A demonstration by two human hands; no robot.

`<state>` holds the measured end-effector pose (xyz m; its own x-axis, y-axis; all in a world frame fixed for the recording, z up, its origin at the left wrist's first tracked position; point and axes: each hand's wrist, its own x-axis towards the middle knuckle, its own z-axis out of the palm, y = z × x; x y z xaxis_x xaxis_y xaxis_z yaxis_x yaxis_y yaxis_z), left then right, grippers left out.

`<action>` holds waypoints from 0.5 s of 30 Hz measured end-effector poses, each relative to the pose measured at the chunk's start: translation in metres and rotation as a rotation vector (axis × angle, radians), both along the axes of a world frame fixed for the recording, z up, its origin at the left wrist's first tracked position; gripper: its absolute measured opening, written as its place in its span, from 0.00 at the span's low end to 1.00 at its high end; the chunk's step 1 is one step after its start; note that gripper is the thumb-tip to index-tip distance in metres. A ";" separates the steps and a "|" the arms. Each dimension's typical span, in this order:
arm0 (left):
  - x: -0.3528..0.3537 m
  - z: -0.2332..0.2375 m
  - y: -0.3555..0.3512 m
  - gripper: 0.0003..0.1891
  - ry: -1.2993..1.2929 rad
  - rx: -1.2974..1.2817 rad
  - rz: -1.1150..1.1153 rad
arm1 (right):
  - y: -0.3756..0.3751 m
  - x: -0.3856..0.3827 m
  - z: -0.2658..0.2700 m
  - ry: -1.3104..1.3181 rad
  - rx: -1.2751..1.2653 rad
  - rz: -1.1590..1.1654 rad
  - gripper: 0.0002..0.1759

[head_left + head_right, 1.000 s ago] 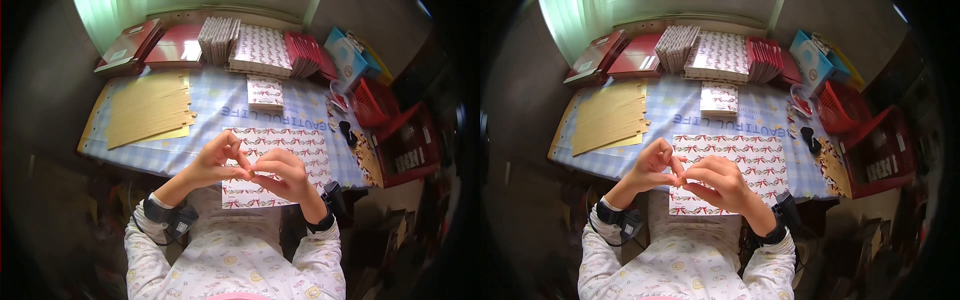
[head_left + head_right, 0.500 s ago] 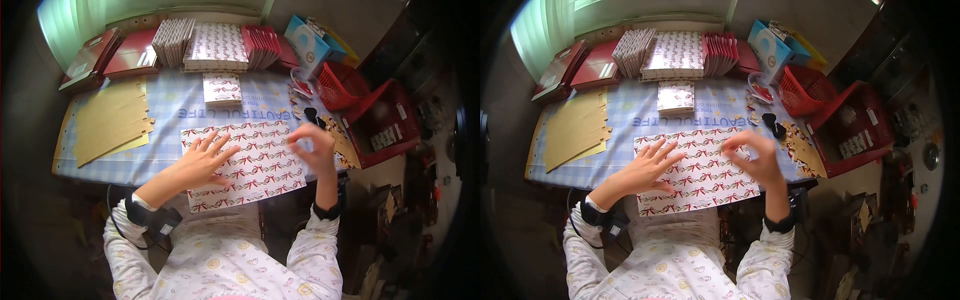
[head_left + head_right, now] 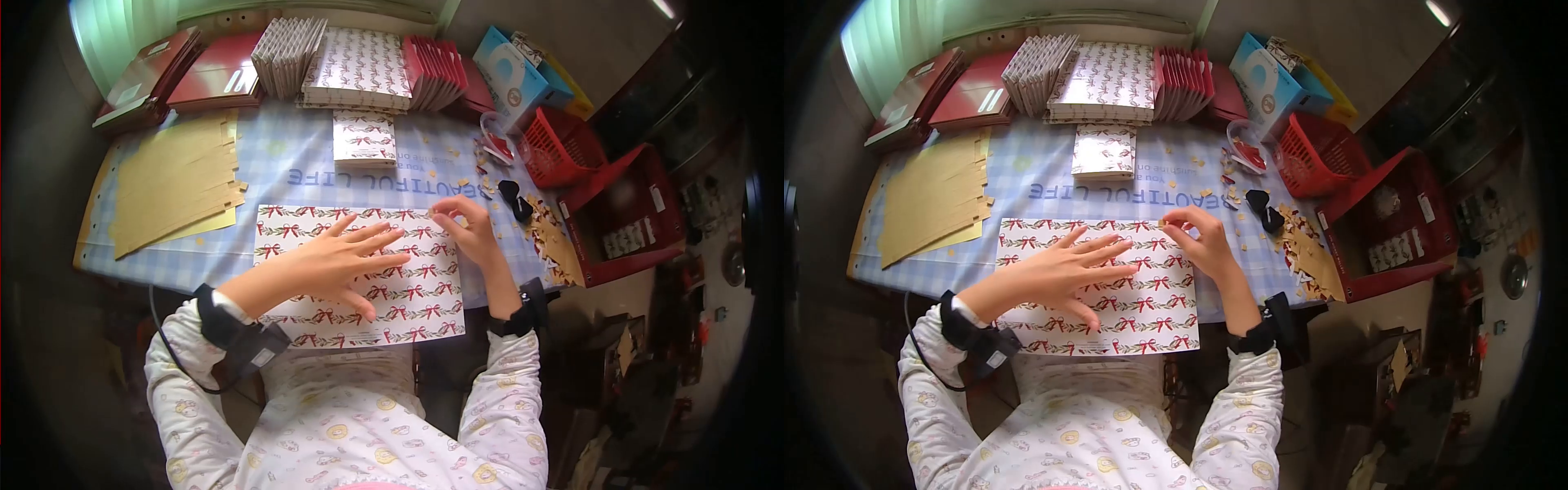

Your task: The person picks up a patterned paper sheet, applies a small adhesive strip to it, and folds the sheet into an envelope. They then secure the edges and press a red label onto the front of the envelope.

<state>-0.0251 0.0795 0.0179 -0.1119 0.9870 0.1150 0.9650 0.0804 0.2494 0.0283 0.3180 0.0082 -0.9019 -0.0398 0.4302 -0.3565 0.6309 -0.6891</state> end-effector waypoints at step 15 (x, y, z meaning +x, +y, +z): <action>-0.005 -0.020 0.013 0.35 -0.038 0.057 -0.037 | 0.002 0.010 -0.007 -0.154 -0.099 -0.021 0.06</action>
